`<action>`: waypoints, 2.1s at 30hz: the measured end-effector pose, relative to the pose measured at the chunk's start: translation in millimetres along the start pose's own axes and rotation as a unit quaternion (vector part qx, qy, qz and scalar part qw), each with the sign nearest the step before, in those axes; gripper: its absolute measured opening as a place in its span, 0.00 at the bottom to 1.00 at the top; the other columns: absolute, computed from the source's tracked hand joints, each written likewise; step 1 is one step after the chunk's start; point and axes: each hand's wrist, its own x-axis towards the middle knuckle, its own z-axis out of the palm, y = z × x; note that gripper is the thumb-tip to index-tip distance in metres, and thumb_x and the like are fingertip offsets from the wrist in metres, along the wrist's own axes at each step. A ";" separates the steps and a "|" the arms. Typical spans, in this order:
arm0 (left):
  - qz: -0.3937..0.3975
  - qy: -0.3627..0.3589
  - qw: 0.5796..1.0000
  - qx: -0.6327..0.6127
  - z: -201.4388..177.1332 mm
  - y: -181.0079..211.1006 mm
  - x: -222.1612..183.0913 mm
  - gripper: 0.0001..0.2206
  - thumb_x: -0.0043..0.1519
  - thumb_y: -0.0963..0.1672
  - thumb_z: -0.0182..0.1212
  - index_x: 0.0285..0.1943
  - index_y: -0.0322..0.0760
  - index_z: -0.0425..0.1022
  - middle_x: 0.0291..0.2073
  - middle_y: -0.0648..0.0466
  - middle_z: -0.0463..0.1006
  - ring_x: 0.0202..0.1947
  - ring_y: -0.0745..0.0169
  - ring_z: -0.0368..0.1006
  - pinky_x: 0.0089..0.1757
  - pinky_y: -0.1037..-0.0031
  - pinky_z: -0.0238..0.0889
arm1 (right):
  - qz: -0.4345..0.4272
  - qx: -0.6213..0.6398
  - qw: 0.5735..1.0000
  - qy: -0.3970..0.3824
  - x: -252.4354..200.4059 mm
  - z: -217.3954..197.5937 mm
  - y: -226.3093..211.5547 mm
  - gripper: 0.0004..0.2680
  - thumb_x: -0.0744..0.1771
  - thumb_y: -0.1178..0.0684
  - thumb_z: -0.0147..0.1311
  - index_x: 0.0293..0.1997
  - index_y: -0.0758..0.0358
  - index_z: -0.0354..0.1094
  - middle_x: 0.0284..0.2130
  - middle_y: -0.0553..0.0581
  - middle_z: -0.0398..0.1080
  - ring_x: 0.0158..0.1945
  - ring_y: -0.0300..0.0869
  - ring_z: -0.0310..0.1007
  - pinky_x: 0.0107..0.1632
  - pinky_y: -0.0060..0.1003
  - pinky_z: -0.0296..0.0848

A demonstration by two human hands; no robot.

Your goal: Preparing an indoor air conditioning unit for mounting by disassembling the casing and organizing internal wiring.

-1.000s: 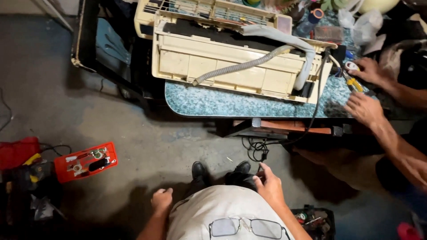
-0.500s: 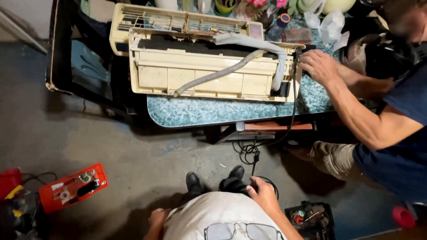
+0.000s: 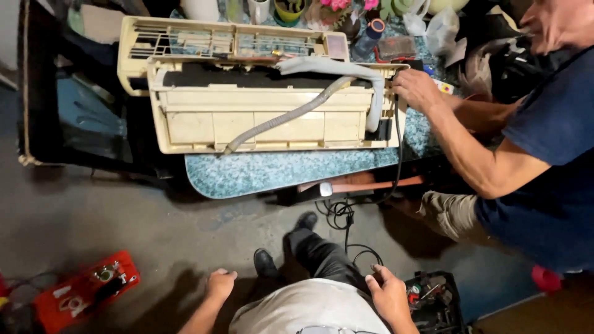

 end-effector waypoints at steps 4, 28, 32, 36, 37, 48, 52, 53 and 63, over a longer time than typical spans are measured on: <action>0.081 0.024 0.996 0.019 -1.2 56.5 -0.6 0.23 0.58 0.53 0.56 0.60 0.45 0.81 0.58 0.49 0.81 0.63 0.40 0.66 0.60 0.59 0.60 | -0.019 0.009 0.999 0.031 54.0 -13.9 -17.1 0.15 0.65 0.46 0.57 0.57 0.54 0.76 0.48 0.55 0.82 0.53 0.44 0.81 0.60 0.34 0.72; 0.555 0.477 0.657 0.181 -120.9 383.6 -17.2 0.32 0.46 0.50 0.74 0.60 0.36 0.73 0.48 0.45 0.73 0.49 0.44 0.72 0.50 0.53 0.65 | -0.479 -0.215 0.835 0.163 290.2 -99.7 -416.1 0.39 0.55 0.51 0.71 0.74 0.65 0.53 0.65 0.65 0.61 0.70 0.57 0.55 0.65 0.62 0.54; 0.567 0.397 0.704 0.160 -118.7 381.0 4.8 0.21 0.52 0.45 0.72 0.53 0.35 0.75 0.39 0.47 0.73 0.39 0.45 0.74 0.45 0.55 0.69 | -0.491 -0.262 0.828 0.075 288.7 -103.9 -438.7 0.39 0.54 0.46 0.70 0.73 0.61 0.55 0.58 0.59 0.65 0.66 0.54 0.59 0.68 0.65 0.51; 0.556 0.297 0.770 0.103 -132.3 375.6 23.7 0.19 0.53 0.49 0.72 0.50 0.42 0.76 0.36 0.55 0.74 0.38 0.52 0.77 0.44 0.62 0.72 | -0.513 -0.268 0.814 0.053 295.3 -98.1 -444.6 0.43 0.49 0.41 0.75 0.71 0.59 0.58 0.50 0.57 0.68 0.58 0.52 0.64 0.68 0.59 0.53; 0.551 0.297 0.772 0.105 -145.6 376.8 21.6 0.19 0.53 0.49 0.72 0.50 0.42 0.76 0.36 0.55 0.74 0.38 0.52 0.77 0.44 0.62 0.72 | -0.515 -0.267 0.813 0.048 299.1 -95.1 -441.5 0.43 0.49 0.41 0.75 0.71 0.59 0.58 0.50 0.57 0.68 0.58 0.52 0.64 0.68 0.59 0.53; 0.626 0.415 0.636 0.179 -245.1 414.6 38.4 0.18 0.52 0.55 0.73 0.43 0.46 0.81 0.36 0.56 0.83 0.38 0.57 0.81 0.44 0.67 0.73 | -0.579 -0.106 0.804 0.083 303.7 -93.6 -433.2 0.27 0.49 0.43 0.76 0.46 0.58 0.69 0.36 0.55 0.69 0.44 0.51 0.68 0.65 0.55 0.57; 0.714 0.465 0.473 0.224 -315.0 477.6 -11.4 0.10 0.63 0.49 0.65 0.44 0.41 0.77 0.30 0.53 0.72 0.28 0.54 0.73 0.35 0.66 0.69 | -0.591 -0.074 0.793 0.124 310.0 -88.9 -430.8 0.23 0.51 0.47 0.75 0.42 0.60 0.68 0.35 0.57 0.69 0.41 0.53 0.69 0.62 0.58 0.60; 0.731 0.452 0.441 0.259 -321.9 480.4 -12.6 0.09 0.65 0.47 0.61 0.46 0.39 0.77 0.33 0.51 0.72 0.31 0.51 0.73 0.36 0.65 0.68 | -0.596 -0.066 0.786 0.147 312.4 -85.4 -429.3 0.19 0.53 0.48 0.74 0.40 0.58 0.68 0.34 0.56 0.69 0.40 0.52 0.69 0.61 0.57 0.62; 0.751 0.334 0.346 0.452 -390.3 542.0 -11.5 0.10 0.68 0.39 0.56 0.57 0.36 0.74 0.39 0.50 0.77 0.32 0.58 0.73 0.31 0.69 0.66 | -0.645 -0.073 0.728 0.220 300.5 -81.9 -447.8 0.19 0.72 0.36 0.29 0.34 0.59 0.61 0.30 0.57 0.63 0.34 0.48 0.58 0.46 0.49 0.56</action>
